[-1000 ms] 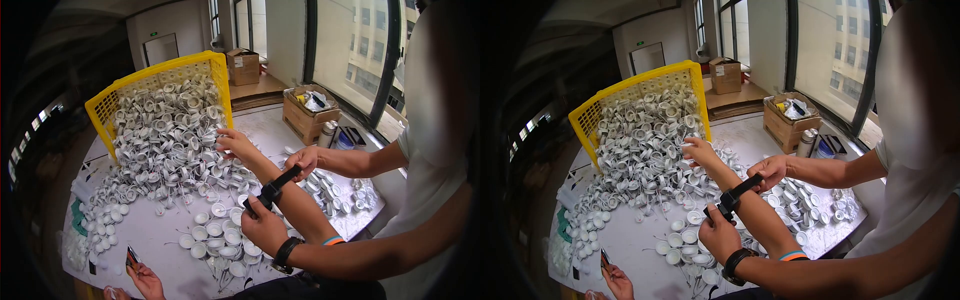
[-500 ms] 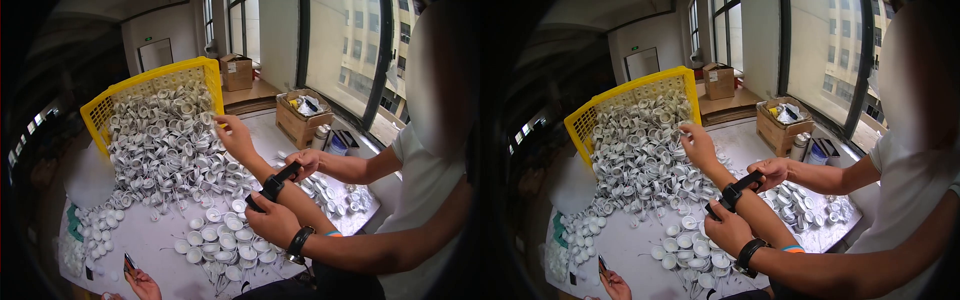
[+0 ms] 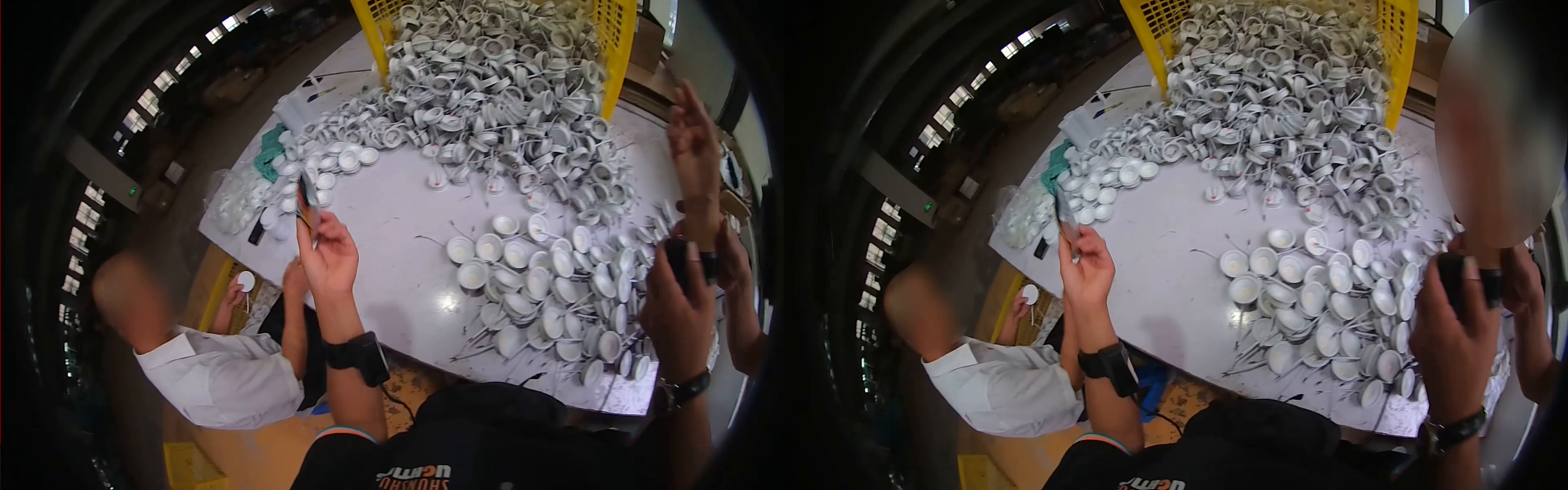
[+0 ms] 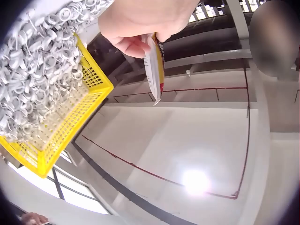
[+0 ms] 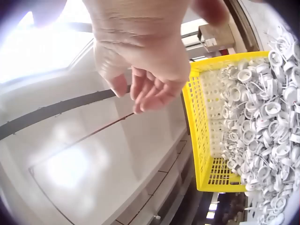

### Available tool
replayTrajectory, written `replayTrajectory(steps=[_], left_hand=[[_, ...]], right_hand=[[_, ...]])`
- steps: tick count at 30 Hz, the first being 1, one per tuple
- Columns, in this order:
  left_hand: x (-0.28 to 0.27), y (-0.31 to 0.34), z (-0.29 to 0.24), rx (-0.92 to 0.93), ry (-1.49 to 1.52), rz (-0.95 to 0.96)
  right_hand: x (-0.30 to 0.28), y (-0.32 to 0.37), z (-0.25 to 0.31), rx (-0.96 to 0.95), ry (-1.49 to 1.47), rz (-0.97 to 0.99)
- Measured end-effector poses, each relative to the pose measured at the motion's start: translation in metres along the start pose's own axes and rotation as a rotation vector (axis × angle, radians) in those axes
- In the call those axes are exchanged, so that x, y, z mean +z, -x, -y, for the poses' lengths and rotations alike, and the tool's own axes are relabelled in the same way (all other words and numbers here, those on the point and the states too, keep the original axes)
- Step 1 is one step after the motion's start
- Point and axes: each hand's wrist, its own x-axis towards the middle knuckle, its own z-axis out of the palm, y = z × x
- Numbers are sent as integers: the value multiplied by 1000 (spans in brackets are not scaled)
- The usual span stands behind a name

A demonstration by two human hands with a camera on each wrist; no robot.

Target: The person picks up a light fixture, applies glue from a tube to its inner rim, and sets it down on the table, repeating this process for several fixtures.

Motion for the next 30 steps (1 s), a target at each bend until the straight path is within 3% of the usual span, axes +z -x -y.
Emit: replayTrajectory(steps=[6,10,11,14,15,16,18,25,30], left_hand=[[55,-5,2,-13,244,166],[51,-6,12,-38,117,199],[47,-4,17,-47,127,213],[36,8,45,184,-330,62],[34,18,55,222,-423,-55],[20,20,57,164,-508,-33],[3,29,67,90,-700,-7],[-3,44,100,-48,-1070,68],[-10,42,109,-106,-1157,114]], right_hand=[[0,-17,-47,791,-2205,486],[21,-11,-36,887,-2403,359],[23,-12,-36,799,-2396,326],[28,-25,-41,489,-2332,199],[67,10,-63,384,-2442,650],[54,12,-64,511,-2444,774],[65,19,-55,579,-2436,807],[101,-19,8,386,-2666,-335],[95,-6,25,434,-2709,-367]])
